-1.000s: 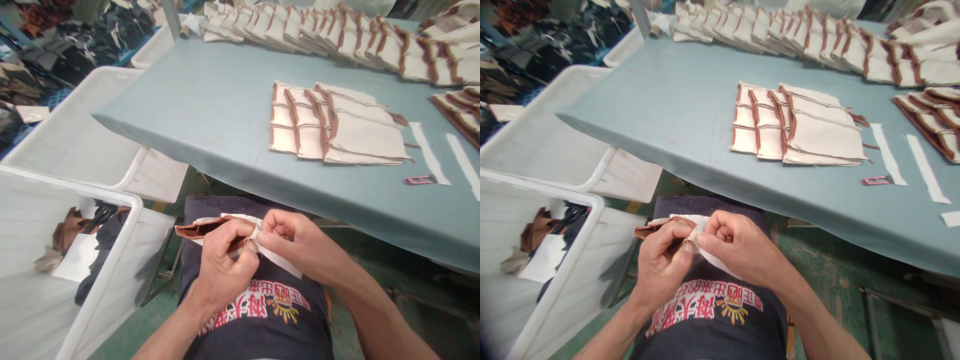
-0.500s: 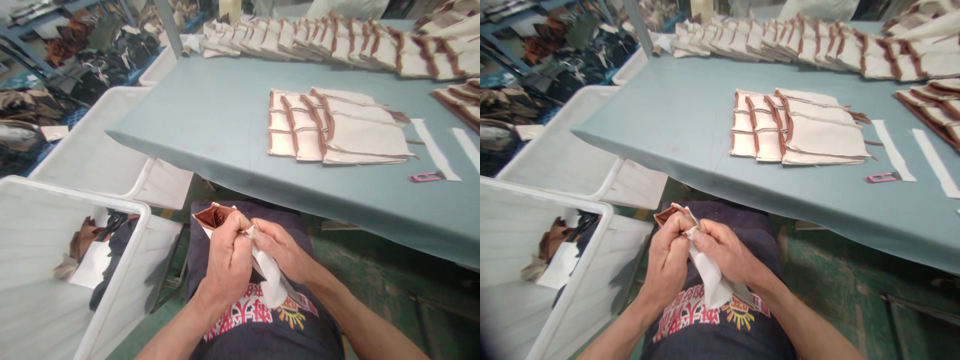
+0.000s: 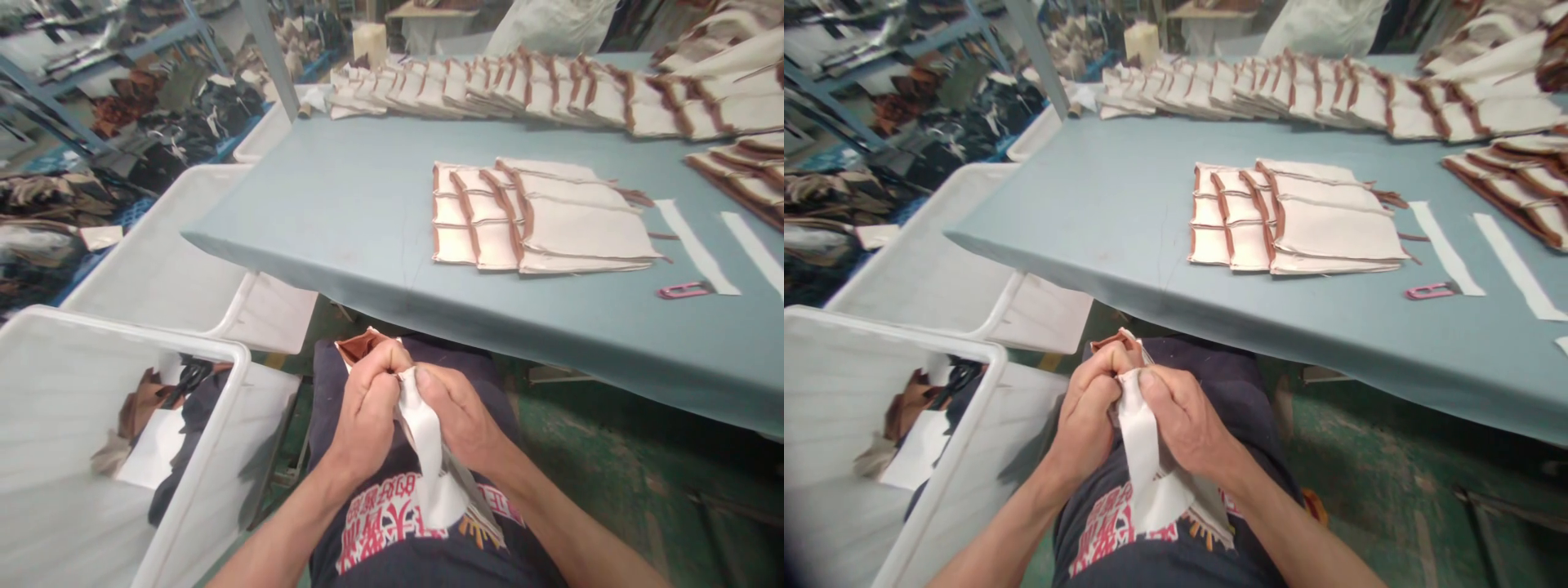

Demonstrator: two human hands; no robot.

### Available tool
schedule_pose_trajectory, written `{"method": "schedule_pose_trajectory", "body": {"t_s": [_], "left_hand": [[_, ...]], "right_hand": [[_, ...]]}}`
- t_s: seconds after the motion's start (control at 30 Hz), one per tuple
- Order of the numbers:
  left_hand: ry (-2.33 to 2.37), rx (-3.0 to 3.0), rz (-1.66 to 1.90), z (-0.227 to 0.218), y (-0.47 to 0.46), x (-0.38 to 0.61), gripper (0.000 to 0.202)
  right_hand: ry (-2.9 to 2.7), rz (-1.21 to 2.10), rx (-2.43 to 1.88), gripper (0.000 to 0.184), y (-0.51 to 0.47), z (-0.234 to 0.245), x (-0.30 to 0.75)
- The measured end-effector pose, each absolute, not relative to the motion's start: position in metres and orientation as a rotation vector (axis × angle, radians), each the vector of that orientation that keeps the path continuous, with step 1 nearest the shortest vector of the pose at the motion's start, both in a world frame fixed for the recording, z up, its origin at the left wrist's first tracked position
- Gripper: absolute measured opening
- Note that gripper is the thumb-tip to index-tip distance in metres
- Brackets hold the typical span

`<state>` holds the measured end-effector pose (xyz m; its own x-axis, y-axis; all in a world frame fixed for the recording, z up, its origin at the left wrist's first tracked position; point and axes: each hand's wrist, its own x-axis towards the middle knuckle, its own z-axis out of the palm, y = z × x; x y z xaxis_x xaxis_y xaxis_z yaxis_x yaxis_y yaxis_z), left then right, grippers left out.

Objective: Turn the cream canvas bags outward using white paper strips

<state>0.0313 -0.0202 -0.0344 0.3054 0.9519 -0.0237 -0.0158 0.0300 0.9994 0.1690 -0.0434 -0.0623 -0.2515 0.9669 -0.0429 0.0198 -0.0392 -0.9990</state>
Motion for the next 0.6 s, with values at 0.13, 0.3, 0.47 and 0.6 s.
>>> {"method": "schedule_pose_trajectory", "body": {"t_s": [0.13,0.3,0.47,0.6], "left_hand": [[0.989,1.356,0.822,-0.032,-0.010,0.023,0.013],[0.883,1.528,0.645,0.000,-0.003,0.016,0.010],[0.840,1.702,0.566,0.029,-0.003,0.012,0.013],[0.886,1.947,0.580,0.041,-0.007,0.004,0.018]], "right_hand": [[-1.470,1.261,-1.259,0.046,-0.042,-0.060,0.181],[-1.503,0.786,-1.433,0.014,-0.035,-0.039,0.209],[-1.953,0.608,-1.004,0.038,-0.020,0.003,0.220],[-2.243,0.524,-0.835,0.021,-0.005,0.020,0.216]]}}
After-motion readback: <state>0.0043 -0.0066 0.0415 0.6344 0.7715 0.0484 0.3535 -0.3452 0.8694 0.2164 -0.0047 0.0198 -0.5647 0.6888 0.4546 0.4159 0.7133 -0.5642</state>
